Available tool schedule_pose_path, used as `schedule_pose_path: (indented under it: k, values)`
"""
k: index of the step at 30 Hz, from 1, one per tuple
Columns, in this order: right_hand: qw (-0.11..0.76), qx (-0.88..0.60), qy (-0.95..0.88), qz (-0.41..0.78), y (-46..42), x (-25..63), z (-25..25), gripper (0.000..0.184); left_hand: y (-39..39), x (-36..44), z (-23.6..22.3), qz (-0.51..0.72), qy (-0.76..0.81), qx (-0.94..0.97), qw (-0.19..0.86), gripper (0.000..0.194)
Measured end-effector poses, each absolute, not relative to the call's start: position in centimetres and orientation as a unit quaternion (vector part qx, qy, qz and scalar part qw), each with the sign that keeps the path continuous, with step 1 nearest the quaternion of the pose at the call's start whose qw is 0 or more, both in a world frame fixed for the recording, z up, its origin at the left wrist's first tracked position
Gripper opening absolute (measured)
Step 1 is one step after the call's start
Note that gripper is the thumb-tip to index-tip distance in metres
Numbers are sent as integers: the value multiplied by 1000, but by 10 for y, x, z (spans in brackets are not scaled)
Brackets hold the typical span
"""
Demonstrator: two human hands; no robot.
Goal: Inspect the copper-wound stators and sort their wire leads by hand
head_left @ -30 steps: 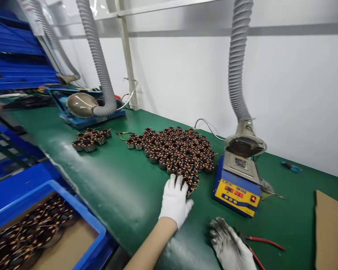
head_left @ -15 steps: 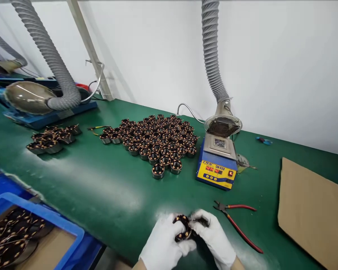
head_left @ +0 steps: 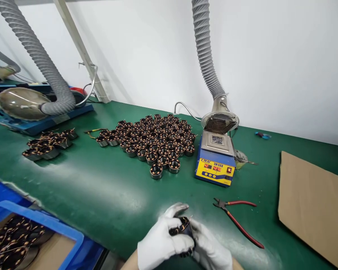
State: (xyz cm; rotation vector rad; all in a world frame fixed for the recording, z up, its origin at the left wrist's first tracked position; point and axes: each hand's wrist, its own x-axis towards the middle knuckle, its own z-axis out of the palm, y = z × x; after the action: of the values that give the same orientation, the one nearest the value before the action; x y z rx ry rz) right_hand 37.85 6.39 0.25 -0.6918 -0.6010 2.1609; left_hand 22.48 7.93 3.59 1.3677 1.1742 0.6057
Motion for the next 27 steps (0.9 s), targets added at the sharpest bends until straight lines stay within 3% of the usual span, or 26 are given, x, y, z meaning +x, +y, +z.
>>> schedule_pose_path:
  k: [2, 6, 7, 9, 13, 19, 24, 27]
  values:
    - [365, -228, -167, 887, 57, 364, -10, 45, 82, 224, 27, 238, 530, 603, 546, 16]
    - [388, -207, -101, 893, 57, 360, -17, 40, 71, 220, 6, 260, 544, 663, 444, 83]
    - [389, -204, -98, 893, 58, 361, -16, 41, 69, 219, 4, 258, 532, 679, 435, 90]
    - [380, -197, -99, 898, 61, 364, -13, 40, 68, 218, 6, 259, 522, 685, 436, 80]
    - [373, -166, -96, 908, 63, 363, -11, 31, 86, 225, 22, 347, 499, 648, 459, 17]
    - [361, -149, -90, 916, 65, 365, -10, 42, 107, 222, 20, 474, 552, 365, 581, 36]
    - [402, -164, -57, 899, 66, 359, -8, 41, 99, 233, 28, 352, 564, 427, 613, 47]
    - [429, -167, -39, 887, 64, 358, -8, 30, 99, 250, 30, 427, 567, 345, 614, 38]
